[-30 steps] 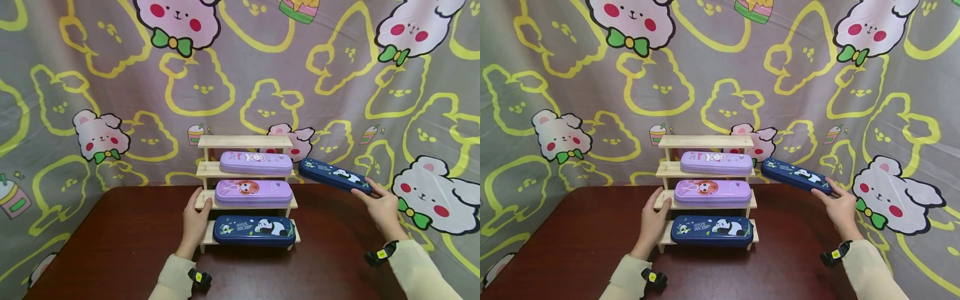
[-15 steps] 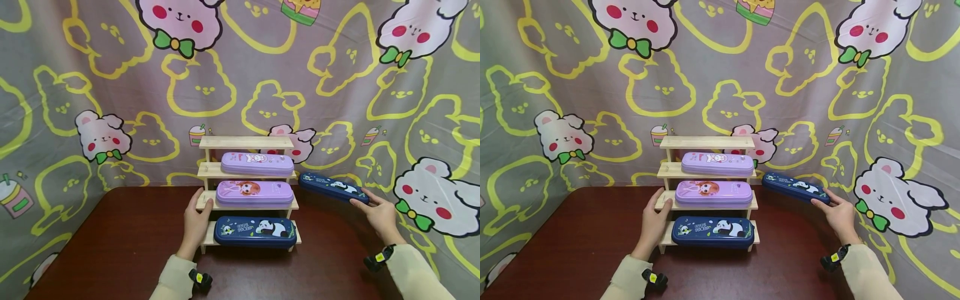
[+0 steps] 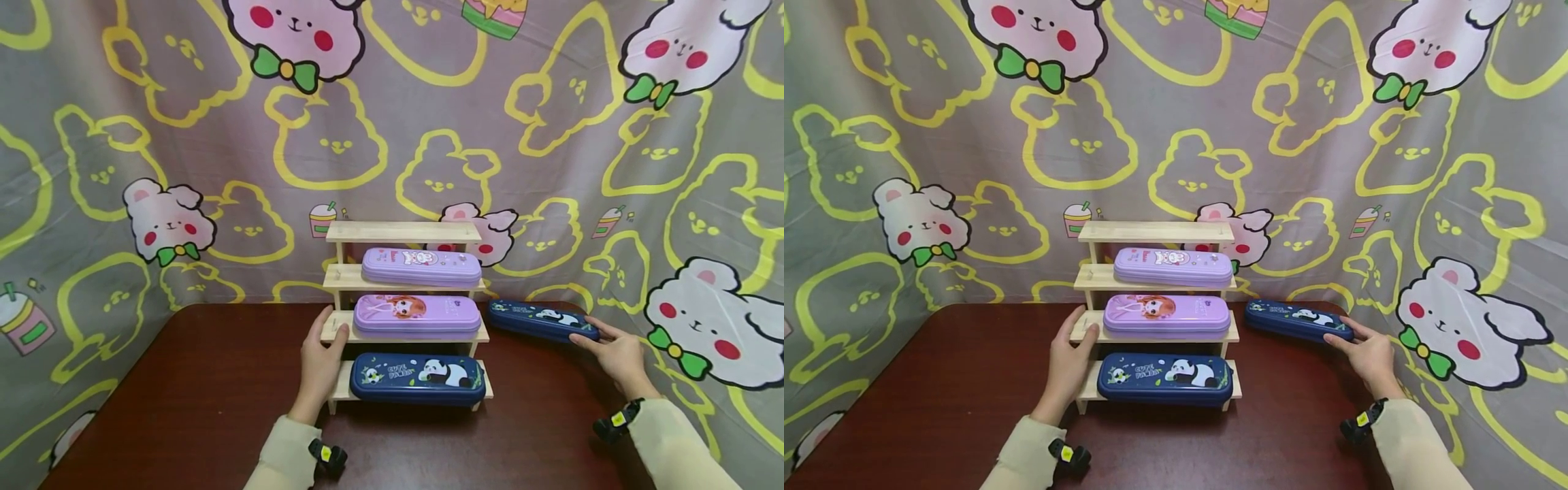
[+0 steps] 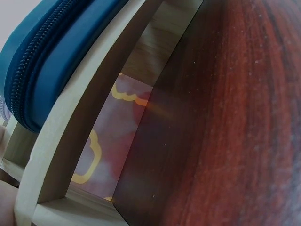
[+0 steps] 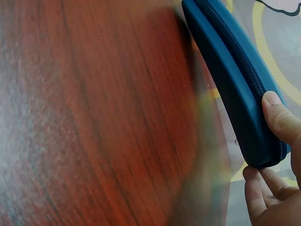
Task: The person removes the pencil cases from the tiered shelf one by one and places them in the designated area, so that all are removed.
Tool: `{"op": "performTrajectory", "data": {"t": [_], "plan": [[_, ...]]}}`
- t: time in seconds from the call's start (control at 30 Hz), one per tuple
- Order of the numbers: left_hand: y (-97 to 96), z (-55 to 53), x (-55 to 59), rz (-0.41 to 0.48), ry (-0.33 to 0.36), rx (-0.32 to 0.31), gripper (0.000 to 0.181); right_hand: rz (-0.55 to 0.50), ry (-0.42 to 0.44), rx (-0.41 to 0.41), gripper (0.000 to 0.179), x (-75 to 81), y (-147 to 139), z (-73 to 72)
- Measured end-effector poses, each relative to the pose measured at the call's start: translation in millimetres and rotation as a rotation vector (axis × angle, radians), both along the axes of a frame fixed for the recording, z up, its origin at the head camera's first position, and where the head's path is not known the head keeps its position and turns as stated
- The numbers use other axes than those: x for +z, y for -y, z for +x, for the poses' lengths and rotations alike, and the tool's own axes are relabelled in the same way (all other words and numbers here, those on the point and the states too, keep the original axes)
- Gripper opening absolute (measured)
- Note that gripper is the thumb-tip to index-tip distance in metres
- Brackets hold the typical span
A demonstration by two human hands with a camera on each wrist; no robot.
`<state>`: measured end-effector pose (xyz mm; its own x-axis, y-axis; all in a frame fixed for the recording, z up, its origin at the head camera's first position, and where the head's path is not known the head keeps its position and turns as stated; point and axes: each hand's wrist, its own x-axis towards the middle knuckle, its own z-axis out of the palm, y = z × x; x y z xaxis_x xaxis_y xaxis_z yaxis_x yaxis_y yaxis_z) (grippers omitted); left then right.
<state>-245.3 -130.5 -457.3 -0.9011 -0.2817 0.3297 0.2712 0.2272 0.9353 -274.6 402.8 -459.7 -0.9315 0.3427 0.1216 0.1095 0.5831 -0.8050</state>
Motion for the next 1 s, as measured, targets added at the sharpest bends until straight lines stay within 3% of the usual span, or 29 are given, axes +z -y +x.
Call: {"op": "performTrajectory", "data": {"t": [0.43, 0.77, 1.0], "plan": [[0.8, 0.7, 0.8, 0.006, -0.004, -0.011, 0.054, -0.050, 0.061, 0.039, 0.076, -6.2, -8.2, 0.1], [0.3, 1.7, 2.3, 0.006, 0.006, -0.018, 0.055, -0.030, 0.120, 0.105, 0.081, -9.6, -14.3, 3.7], [0.5, 2.0, 3.3, 0.009, 0.010, -0.016, 0.055, -0.011, 0.090, 0.066, 0.088, -2.8, -8.1, 7.5]]}}
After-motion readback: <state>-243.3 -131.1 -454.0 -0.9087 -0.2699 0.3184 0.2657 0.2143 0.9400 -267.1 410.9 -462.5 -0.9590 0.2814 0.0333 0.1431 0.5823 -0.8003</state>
